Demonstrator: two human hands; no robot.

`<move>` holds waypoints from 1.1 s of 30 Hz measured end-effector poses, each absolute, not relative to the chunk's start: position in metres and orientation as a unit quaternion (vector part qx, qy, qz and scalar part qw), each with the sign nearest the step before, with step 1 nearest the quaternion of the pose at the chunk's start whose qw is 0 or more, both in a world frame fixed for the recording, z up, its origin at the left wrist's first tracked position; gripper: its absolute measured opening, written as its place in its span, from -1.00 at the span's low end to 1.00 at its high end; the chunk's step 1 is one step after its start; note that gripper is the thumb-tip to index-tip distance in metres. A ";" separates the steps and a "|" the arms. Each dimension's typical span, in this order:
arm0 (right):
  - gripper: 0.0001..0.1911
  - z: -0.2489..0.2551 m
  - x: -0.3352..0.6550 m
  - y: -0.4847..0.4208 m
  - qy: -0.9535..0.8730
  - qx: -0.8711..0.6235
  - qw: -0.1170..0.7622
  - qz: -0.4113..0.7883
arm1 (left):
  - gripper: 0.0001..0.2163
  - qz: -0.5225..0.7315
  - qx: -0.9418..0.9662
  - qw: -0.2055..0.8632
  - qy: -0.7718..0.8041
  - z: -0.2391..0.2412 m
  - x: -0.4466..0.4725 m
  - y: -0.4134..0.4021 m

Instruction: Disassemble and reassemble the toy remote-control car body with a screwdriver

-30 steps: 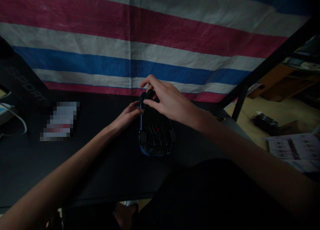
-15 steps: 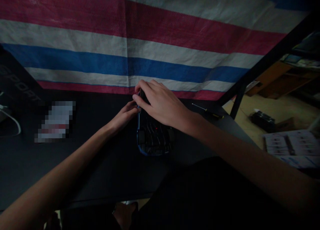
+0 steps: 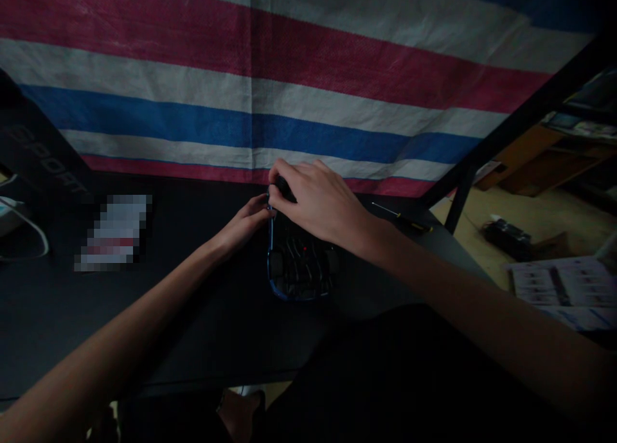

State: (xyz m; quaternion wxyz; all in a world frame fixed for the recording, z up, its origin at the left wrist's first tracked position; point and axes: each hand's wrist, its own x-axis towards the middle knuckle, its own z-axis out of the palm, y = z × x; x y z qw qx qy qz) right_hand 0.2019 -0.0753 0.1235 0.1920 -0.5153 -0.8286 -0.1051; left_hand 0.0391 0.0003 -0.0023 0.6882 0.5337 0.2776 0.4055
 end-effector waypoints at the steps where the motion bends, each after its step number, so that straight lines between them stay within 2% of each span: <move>1: -0.79 0.125 0.202 -0.076 -0.826 -0.524 0.182 -0.101 | -0.38 0.408 0.530 0.689 0.280 -0.003 0.039 0.001; 5: -0.81 0.127 0.202 -0.075 -0.826 -0.532 0.168 -0.085 | -0.41 0.413 0.525 0.689 0.280 -0.005 0.038 0.003; 11: -0.78 0.120 0.207 -0.071 -0.850 -0.481 0.207 -0.057 | -0.43 0.403 0.529 0.688 0.289 0.000 0.037 -0.001; 21: -0.81 0.126 0.206 -0.072 -0.832 -0.517 0.201 -0.032 | -0.33 0.394 0.538 0.691 0.281 0.000 0.038 -0.001; 26: -0.81 0.124 0.208 -0.072 -0.840 -0.492 0.229 0.013 | -0.38 0.394 0.547 0.680 0.286 -0.001 0.038 0.000; 31: -0.84 0.129 0.205 -0.077 -0.837 -0.512 0.191 -0.031 | -0.39 0.401 0.548 0.677 0.284 -0.003 0.039 0.001; 33: -0.78 0.130 0.204 -0.077 -0.833 -0.523 0.175 -0.039 | -0.38 0.401 0.544 0.681 0.284 -0.004 0.039 0.001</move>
